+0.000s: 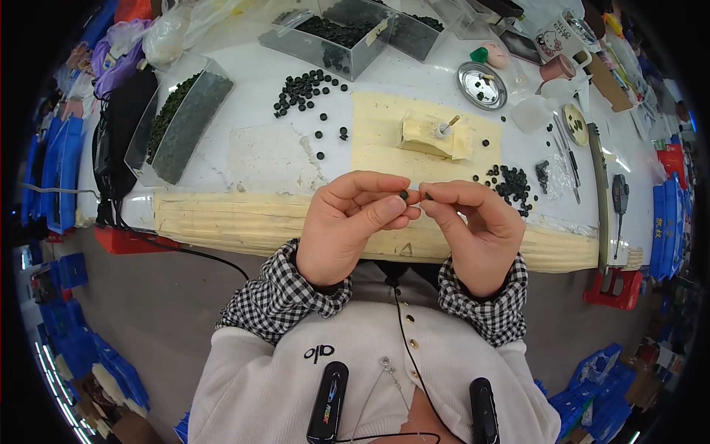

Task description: Assembling or inspecting small black plastic components using a wooden jig on a workbench.

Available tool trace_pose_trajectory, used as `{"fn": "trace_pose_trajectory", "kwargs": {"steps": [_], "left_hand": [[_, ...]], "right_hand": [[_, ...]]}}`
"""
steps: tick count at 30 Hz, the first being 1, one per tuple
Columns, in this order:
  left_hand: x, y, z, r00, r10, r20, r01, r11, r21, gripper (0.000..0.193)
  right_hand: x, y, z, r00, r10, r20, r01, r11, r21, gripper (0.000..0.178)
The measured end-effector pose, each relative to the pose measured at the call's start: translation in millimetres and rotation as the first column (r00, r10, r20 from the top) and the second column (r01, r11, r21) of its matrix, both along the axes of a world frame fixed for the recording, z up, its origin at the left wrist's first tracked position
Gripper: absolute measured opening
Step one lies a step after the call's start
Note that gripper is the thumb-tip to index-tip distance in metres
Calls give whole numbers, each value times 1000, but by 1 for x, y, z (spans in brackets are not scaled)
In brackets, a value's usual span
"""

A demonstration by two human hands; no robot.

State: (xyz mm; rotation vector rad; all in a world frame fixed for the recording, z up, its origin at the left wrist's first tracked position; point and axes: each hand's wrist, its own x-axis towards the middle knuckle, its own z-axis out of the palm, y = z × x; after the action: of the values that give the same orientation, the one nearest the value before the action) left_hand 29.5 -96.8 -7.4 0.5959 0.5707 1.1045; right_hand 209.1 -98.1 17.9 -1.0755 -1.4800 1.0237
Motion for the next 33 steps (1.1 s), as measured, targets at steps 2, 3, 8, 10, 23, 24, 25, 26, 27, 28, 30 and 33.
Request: {"fn": "trace_pose_trajectory", "kwargs": {"steps": [2,3,8,10,23,24,25,26,27,28,30,33], "left_hand": [[0,0,-1,1000,2,-16,-1,1000,30,20],[1,-1,-1,1000,8,-27,-6,998,58,20],[4,-2,-3,986,80,-144,-54,983,174,20],[4,-3,2,980,86,-179,-54,983,177,21],[7,-6,-5,947,225,-228,-141,932,334,21],[7,-7,-3,945,226,-235,-151,943,297,21],[8,-8,1,944,226,-242,-162,952,259,21],[9,-9,4,942,227,-249,-173,960,220,21],[9,-10,4,936,237,-260,-177,956,232,21],[9,-10,4,931,247,-271,-182,953,244,21],[9,-10,2,912,277,-302,-184,935,303,22],[8,-7,-4,872,331,-362,-164,892,421,22]], "right_hand": [[-1,1,-3,999,-5,-47,5,1000,-14,16],[-2,3,-4,999,-1,-34,3,999,34,15],[-7,3,-5,998,-5,-64,8,999,45,12],[-8,3,-6,999,-11,-49,14,997,74,13],[-10,0,-10,999,-14,-32,17,995,93,15],[-10,0,-10,999,-13,-37,16,996,88,15],[-10,0,-11,999,-11,-42,15,997,82,15],[-10,-1,-11,999,-10,-48,13,997,76,15],[-10,-1,-11,999,-8,-54,11,998,68,15],[-10,-1,-10,998,-5,-60,9,998,59,15],[-11,-2,-9,998,-3,-70,7,999,50,15],[-10,-2,-10,997,6,-81,-4,1000,28,15]]}}
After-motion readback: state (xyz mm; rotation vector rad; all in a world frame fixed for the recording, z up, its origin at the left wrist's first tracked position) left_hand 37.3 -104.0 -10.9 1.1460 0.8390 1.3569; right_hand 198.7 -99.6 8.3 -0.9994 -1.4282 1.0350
